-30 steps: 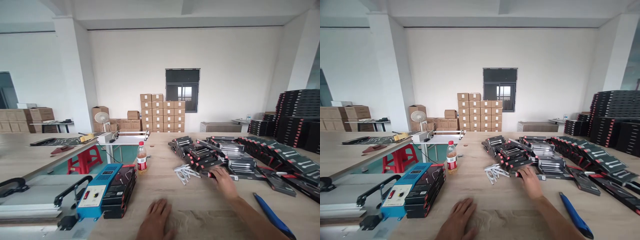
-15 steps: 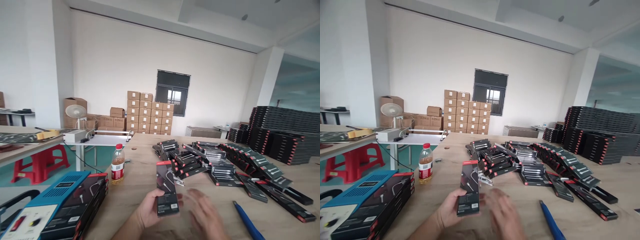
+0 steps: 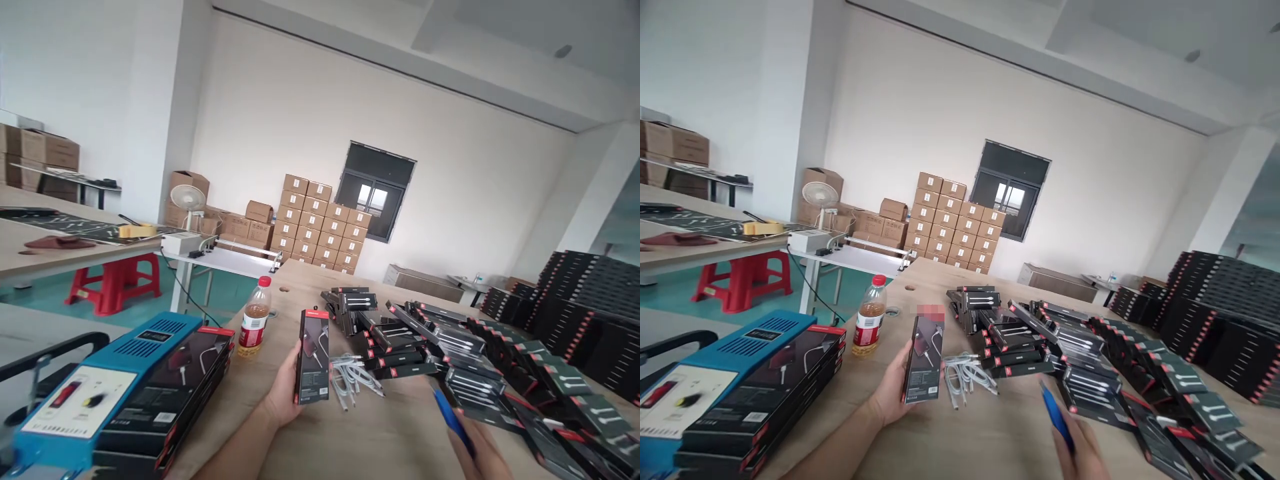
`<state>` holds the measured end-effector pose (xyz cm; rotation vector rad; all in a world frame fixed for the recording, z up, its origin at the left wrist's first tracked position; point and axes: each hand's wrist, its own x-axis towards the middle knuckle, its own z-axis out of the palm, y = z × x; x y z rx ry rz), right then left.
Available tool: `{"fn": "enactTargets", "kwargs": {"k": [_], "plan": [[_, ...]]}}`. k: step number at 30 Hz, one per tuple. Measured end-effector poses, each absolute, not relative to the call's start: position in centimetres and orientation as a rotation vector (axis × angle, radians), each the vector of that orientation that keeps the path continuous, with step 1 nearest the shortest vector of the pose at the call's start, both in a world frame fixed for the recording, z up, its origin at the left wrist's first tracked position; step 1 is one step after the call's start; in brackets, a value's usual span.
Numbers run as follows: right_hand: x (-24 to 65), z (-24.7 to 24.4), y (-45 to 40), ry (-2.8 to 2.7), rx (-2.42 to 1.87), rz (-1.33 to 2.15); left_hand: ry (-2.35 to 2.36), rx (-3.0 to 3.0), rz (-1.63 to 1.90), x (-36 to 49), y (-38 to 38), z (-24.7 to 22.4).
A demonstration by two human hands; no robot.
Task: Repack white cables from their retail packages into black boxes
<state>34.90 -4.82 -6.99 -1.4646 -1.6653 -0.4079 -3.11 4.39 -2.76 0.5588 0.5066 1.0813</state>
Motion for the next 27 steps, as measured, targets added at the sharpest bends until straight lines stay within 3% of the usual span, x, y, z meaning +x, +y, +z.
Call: {"fn": "enactTargets", "kwargs": {"k": [4,8,13,27], "plan": [[22.6,-2.7,0.1,-1.855,-1.099,-0.384,0.529,0.525,1.116,-2.9,5.2,-2.8],[16.4,-3.3,2.6,-2.023,-0.920,-0.350,0.546,0.503,1.146,-2.8,5.6,-3.4],[17.4,-5.8,2.3,-2.045,-0.928,-0.229,0.545,0.452,1.157,-2.9,6.1,-3.7],[17.9,-5.5,1.5,-2.078,-0.954,-0.092,0.468,0.511,1.150,-3.2,4.8,-1.5]]}}
